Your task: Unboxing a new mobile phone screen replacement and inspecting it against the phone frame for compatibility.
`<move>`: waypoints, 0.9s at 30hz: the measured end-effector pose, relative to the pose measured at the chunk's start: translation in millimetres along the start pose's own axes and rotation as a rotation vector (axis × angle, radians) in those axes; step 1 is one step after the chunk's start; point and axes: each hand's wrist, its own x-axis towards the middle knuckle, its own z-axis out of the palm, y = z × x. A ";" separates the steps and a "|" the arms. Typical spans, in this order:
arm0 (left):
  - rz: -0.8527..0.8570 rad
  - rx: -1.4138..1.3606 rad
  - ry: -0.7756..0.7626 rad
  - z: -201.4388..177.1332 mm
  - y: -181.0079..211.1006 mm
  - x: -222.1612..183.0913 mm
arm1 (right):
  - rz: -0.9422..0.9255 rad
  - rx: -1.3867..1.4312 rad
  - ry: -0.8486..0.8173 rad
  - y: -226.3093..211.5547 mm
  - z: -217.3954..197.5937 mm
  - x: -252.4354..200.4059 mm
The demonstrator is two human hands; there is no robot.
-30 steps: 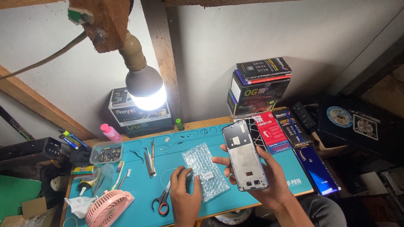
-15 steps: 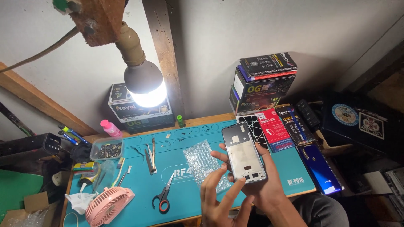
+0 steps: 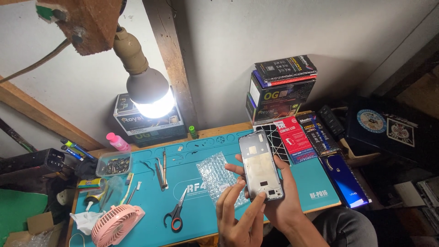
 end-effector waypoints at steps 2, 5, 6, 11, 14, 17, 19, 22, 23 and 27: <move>-0.021 -0.030 0.003 -3.0 6.0 3.7 | -0.014 0.029 0.001 2.2 -1.5 1.8; -0.145 -0.112 -0.019 -4.2 12.2 2.4 | -0.095 -0.055 0.076 2.3 9.8 -2.7; -0.250 -0.161 -0.046 -4.5 13.6 0.5 | -0.161 -0.169 0.149 2.5 15.8 -5.4; -0.491 -0.279 0.064 4.4 7.0 -7.5 | -0.239 -0.337 0.347 3.3 20.8 -7.9; -0.767 -0.455 0.088 6.9 -0.1 -13.7 | -0.234 -0.380 0.363 2.4 18.5 -9.4; -1.138 -0.672 0.085 5.3 -6.9 -11.1 | -0.275 -0.418 0.350 4.7 16.1 -10.7; -1.296 -0.727 0.078 5.5 -9.7 -8.5 | -0.287 -0.449 0.368 4.9 19.7 -13.2; -1.431 -0.884 0.211 7.0 -10.0 -6.2 | -0.284 -0.446 0.367 4.0 25.1 -16.4; -1.434 -0.862 0.208 5.7 -8.6 -3.7 | -0.281 -0.449 0.375 3.9 25.5 -16.4; -1.462 -0.727 0.145 -2.5 -1.7 9.5 | -0.292 -0.455 0.379 5.1 22.9 -15.2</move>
